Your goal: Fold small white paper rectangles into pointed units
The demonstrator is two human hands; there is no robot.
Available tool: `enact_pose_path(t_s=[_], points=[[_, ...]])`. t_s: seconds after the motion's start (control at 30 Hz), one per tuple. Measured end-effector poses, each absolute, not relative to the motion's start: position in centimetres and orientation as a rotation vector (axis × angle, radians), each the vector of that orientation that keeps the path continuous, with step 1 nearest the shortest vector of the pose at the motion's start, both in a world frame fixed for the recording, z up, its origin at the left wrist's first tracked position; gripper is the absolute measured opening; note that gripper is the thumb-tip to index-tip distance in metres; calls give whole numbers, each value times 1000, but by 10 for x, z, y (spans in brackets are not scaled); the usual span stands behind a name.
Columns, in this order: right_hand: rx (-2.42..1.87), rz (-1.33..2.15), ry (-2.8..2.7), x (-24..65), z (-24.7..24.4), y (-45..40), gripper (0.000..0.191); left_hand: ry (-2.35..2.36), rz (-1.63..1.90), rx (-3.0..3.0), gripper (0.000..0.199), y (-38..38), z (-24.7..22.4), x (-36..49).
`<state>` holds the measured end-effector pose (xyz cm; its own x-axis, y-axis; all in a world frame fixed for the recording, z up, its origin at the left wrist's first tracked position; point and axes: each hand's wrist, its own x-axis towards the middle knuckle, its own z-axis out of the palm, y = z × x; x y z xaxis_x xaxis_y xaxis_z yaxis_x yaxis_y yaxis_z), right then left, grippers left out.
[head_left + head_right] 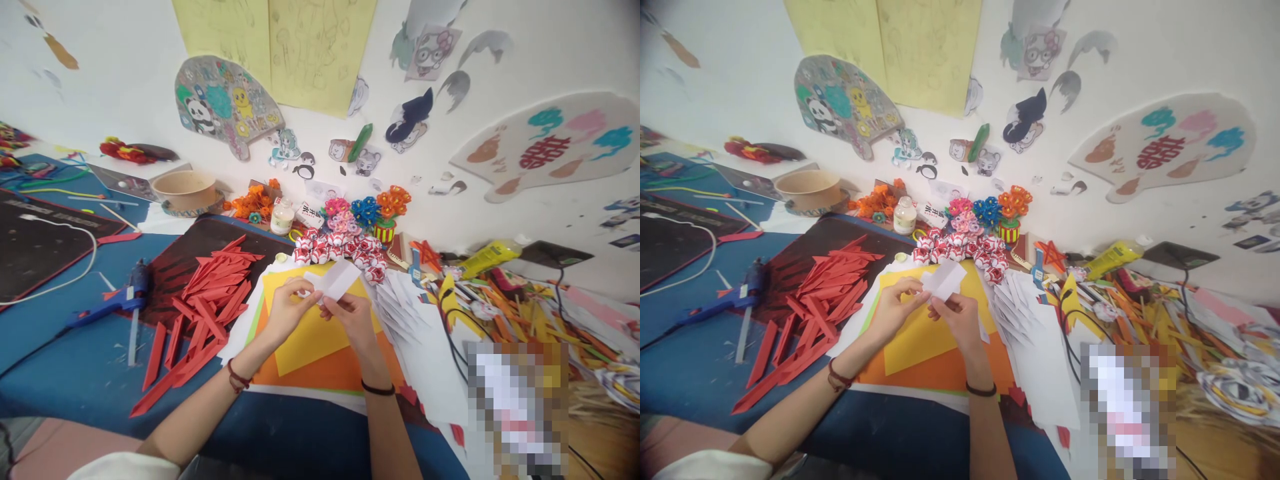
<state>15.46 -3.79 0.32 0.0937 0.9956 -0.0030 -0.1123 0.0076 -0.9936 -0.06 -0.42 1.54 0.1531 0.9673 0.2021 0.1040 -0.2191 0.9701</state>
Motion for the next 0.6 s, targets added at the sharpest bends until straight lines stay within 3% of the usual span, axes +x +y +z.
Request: enact_pose_path(t_s=[0.6], points=[[-1177, 1174, -1025, 151, 1, -36, 23, 1112, 1276, 1663, 20, -10, 13, 1]])
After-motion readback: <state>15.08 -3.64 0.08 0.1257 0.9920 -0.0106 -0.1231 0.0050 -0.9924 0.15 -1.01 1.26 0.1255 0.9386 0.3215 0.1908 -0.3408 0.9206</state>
